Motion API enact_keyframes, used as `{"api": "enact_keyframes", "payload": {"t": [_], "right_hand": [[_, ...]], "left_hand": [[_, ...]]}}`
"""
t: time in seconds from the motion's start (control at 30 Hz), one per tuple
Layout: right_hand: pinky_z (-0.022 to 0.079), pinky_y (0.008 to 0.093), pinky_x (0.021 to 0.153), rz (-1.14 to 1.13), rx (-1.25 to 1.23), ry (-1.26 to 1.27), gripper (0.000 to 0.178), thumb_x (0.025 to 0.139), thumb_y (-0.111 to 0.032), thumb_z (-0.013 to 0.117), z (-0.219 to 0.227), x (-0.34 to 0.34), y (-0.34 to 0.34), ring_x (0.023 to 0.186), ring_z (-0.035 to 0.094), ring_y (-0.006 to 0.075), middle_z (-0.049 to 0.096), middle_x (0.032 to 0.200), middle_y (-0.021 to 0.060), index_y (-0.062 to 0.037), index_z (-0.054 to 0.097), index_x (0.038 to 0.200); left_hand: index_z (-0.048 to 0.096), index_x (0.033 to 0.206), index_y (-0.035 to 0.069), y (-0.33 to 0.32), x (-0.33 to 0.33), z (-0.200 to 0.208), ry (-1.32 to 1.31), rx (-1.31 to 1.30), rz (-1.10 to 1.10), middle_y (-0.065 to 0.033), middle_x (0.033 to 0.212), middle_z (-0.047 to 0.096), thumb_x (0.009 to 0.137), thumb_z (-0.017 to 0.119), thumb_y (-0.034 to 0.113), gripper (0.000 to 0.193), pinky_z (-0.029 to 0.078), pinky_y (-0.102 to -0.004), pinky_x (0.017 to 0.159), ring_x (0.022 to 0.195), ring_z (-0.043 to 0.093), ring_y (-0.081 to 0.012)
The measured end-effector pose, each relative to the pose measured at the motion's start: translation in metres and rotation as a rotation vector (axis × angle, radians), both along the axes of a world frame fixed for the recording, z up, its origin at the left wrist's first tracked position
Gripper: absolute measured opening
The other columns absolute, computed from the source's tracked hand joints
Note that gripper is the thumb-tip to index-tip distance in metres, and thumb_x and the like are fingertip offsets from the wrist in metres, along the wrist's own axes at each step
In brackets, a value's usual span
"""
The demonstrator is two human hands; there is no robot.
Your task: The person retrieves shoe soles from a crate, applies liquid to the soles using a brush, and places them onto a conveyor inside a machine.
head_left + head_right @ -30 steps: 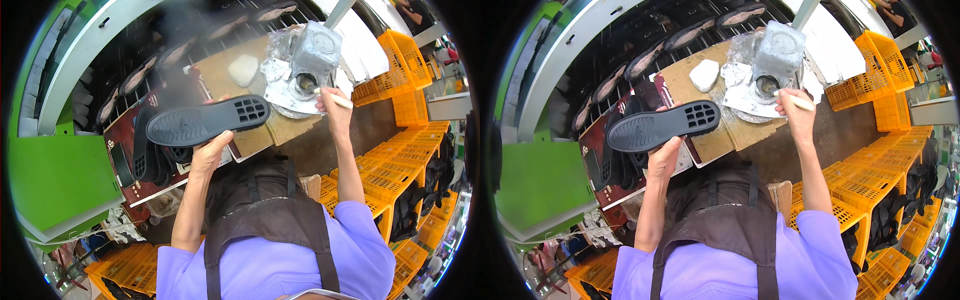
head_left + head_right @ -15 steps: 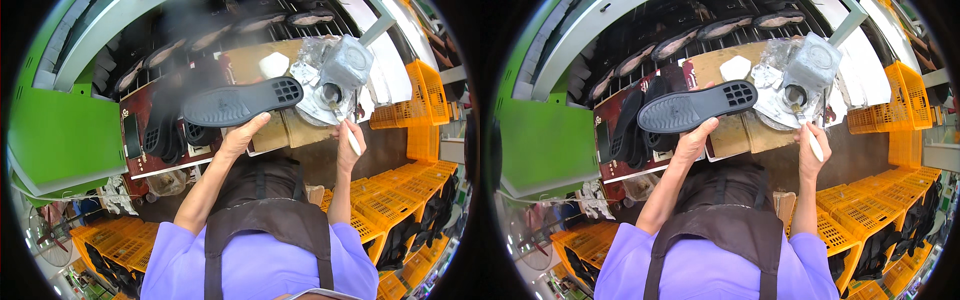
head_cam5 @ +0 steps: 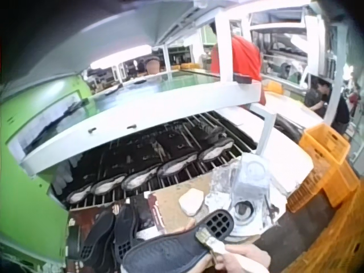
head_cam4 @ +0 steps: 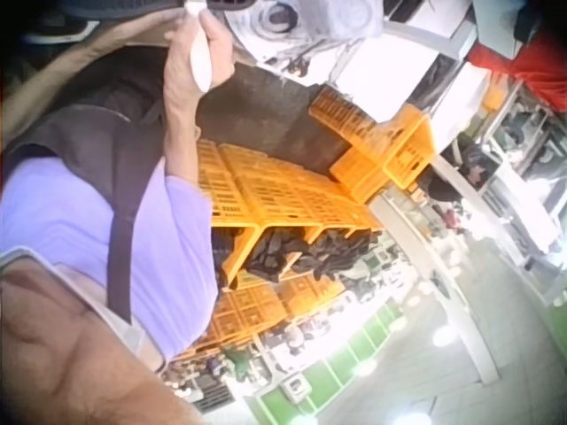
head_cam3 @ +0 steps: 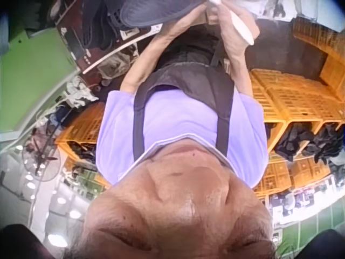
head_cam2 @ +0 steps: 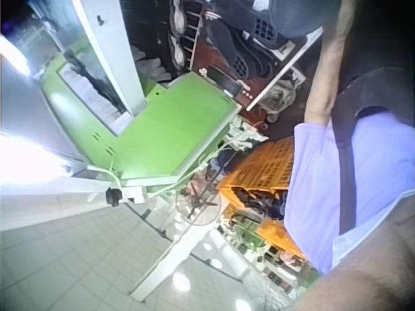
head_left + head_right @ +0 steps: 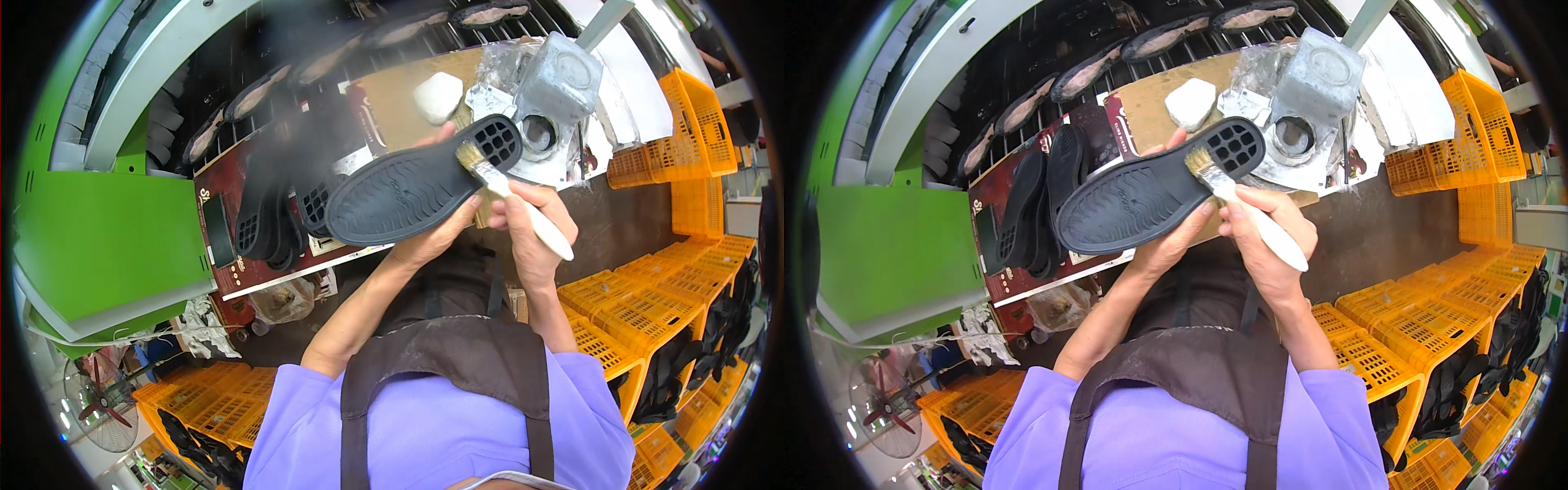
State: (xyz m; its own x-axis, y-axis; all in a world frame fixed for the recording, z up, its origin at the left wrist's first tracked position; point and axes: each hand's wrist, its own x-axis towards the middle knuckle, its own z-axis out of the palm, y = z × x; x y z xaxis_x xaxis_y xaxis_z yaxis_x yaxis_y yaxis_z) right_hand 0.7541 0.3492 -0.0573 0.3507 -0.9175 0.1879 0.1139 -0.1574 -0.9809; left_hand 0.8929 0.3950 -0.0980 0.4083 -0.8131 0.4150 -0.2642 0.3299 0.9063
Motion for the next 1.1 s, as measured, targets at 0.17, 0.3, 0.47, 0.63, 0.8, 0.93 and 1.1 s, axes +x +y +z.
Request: {"api": "enact_keyframes", "payload": {"t": [0.17,0.3,0.47,0.63,0.8,0.93,1.1], "right_hand": [[0.053,0.0229,0.058,0.097,0.057,-0.051,0.016,0.089,-0.005,0.06,-0.002,0.013,0.009,0.063,0.064,0.013,0.068,0.079,0.0141,0.0071,0.06,0.1],[0.053,0.0212,0.058,0.166,0.001,0.001,0.013,0.089,-0.003,0.059,0.004,0.022,0.017,0.065,0.066,0.0126,0.068,0.078,0.0131,0.0067,0.061,0.098],[0.054,0.0222,0.058,0.287,0.025,-0.02,0.013,0.088,-0.001,0.06,0.006,0.033,0.027,0.064,0.066,0.0128,0.068,0.078,0.0134,0.0064,0.061,0.098],[0.054,0.0225,0.058,0.345,-0.047,0.007,0.013,0.087,-0.001,0.061,0.011,0.033,0.026,0.064,0.065,0.0128,0.067,0.078,0.0135,0.0064,0.061,0.098],[0.053,0.0226,0.056,0.308,0.023,0.004,0.013,0.087,-0.001,0.061,0.009,0.031,0.018,0.061,0.065,0.0131,0.067,0.077,0.0144,0.0065,0.061,0.098],[0.053,0.0223,0.054,0.243,0.012,0.032,0.014,0.088,-0.002,0.06,0.01,0.028,0.003,0.06,0.065,0.0132,0.067,0.077,0.0143,0.0067,0.061,0.099],[0.052,0.0217,0.054,0.191,0.028,0.04,0.015,0.088,-0.005,0.06,0.0,0.032,-0.021,0.059,0.064,0.0123,0.067,0.076,0.0126,0.0063,0.061,0.099]], "left_hand": [[0.039,0.135,0.0,-0.003,-0.011,-0.005,0.361,-0.11,-0.06,-0.0125,0.125,0.049,0.077,0.072,0.002,0.067,0.044,-0.0294,0.093,0.11,0.052,-0.0143],[0.042,0.131,0.0,0.001,-0.011,-0.015,0.377,-0.123,-0.141,-0.0123,0.129,0.049,0.077,0.073,0.009,0.063,0.041,-0.0317,0.097,0.113,0.05,-0.0159],[0.05,0.12,0.002,0.021,-0.008,-0.044,0.261,0.252,-0.299,-0.011,0.122,0.053,0.079,0.071,0.015,0.048,0.04,-0.0325,0.097,0.112,0.051,-0.0179],[0.052,0.117,0.002,0.03,0.0,-0.023,0.098,0.48,-0.531,-0.0117,0.118,0.055,0.079,0.071,0.016,0.045,0.042,-0.0318,0.094,0.109,0.053,-0.0193],[0.057,0.103,0.003,0.03,-0.005,-0.029,0.084,0.425,-0.546,-0.008,0.097,0.059,0.082,0.068,0.02,0.03,0.046,-0.0328,0.078,0.092,0.057,-0.0165],[0.058,0.107,0.001,0.042,0.014,-0.021,-0.036,0.446,-0.619,-0.0101,0.103,0.06,0.081,0.071,0.021,0.036,0.047,-0.0335,0.082,0.098,0.057,-0.0204],[0.053,0.117,-0.002,0.055,0.025,-0.037,0.304,0.521,-0.733,-0.015,0.111,0.06,0.084,0.064,0.045,0.059,0.044,-0.0348,0.09,0.103,0.058,-0.0247]]}}
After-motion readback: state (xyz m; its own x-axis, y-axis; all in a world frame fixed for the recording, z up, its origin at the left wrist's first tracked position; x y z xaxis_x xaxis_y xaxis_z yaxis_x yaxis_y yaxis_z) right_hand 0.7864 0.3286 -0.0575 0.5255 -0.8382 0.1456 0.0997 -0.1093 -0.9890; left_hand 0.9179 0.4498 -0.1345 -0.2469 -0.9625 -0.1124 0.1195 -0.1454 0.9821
